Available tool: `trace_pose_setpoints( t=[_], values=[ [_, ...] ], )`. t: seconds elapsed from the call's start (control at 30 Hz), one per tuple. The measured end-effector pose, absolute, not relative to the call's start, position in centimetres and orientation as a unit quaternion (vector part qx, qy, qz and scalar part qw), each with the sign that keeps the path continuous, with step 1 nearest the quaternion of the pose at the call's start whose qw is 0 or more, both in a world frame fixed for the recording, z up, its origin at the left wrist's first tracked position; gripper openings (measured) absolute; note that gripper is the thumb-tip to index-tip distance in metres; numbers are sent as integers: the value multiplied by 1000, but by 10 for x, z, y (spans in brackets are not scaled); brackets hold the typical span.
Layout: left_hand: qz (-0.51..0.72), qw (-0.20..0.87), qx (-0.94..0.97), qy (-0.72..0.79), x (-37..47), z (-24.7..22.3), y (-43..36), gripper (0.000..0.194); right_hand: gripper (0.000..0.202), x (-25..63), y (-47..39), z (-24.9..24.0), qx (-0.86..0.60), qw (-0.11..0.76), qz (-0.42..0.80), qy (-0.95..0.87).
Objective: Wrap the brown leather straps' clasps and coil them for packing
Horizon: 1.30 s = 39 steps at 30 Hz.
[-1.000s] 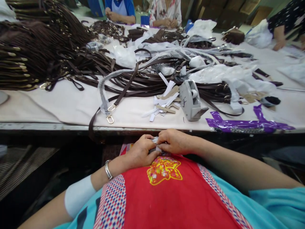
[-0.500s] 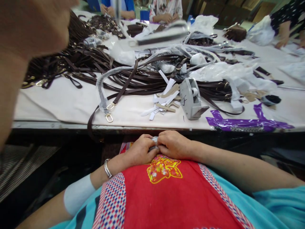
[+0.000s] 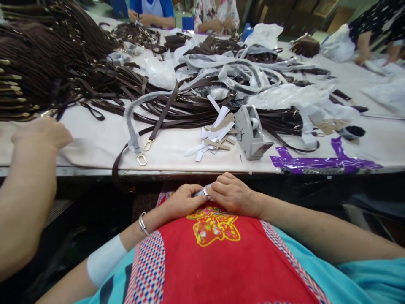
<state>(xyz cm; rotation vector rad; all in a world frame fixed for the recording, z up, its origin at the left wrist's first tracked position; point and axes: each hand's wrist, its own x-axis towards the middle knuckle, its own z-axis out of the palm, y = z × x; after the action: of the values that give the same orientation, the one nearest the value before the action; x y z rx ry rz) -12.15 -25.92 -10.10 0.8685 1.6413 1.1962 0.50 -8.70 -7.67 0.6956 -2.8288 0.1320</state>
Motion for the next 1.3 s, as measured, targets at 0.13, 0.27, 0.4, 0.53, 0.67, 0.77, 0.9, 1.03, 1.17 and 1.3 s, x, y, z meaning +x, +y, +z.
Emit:
trace_pose_setpoints(
  t=[0.13,0.27,0.4,0.53,0.67,0.77,0.9,1.03,1.17,1.3],
  values=[
    [525,494,309,620,-124,-95,-258,27,23,6,-87,-79,234,162,47,-957],
    [523,470,322,634,-126,-90,-254,28,18,10,-85,-81,212,221,80,-948],
    [500,373,375,686,-134,-86,-254,25,17,12,-51,-68,37,318,154,-935],
    [470,303,413,719,-140,-87,-253,23,21,10,27,-53,-278,429,257,-820],
    [452,278,457,714,-139,-86,-246,27,24,4,87,-54,-467,323,383,-728],
    [429,271,490,708,-135,-86,-242,33,18,-6,94,-62,-489,259,427,-715],
    [416,276,493,713,-137,-89,-242,34,8,-9,77,-58,-493,242,467,-693],
    [425,276,486,713,-142,-91,-242,32,11,13,57,-42,-467,287,476,-687],
    [438,261,483,712,-145,-87,-237,32,16,31,40,-49,-478,252,533,-651],
    [460,224,495,702,-147,-82,-228,30,14,33,38,-76,-506,219,540,-636]
  ],
)
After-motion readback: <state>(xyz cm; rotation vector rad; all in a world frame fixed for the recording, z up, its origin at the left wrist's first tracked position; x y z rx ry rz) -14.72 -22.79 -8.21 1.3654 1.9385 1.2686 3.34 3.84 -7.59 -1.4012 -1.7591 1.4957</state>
